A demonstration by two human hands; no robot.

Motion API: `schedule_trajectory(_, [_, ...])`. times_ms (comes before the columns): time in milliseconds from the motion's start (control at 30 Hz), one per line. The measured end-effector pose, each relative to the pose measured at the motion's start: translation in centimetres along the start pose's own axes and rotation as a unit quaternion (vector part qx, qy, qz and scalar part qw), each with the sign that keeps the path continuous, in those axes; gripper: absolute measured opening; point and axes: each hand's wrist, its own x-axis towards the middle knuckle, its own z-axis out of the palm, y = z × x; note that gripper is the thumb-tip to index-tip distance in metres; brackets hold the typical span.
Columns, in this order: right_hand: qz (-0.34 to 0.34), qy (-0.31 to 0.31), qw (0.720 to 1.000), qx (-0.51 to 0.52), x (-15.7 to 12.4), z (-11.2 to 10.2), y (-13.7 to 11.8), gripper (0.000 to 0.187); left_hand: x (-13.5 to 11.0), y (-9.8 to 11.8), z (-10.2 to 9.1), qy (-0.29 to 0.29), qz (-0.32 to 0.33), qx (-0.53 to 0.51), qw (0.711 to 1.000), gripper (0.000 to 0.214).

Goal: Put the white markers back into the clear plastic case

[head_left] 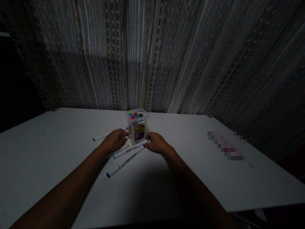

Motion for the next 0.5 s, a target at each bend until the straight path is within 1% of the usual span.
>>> schedule_trajectory(300, [0.001, 0.002, 1.000, -0.004, -0.10, -0.16, -0.21, 0.017, 0.30, -0.21, 0.01, -0.036, 0.035, 0.011, 0.999, 0.036])
schedule_trajectory(500, [-0.003, -0.006, 1.000, -0.010, -0.24, -0.47, -0.44, 0.016, 0.29, -0.07, -0.09, -0.042, 0.033, 0.012, 0.998, 0.036])
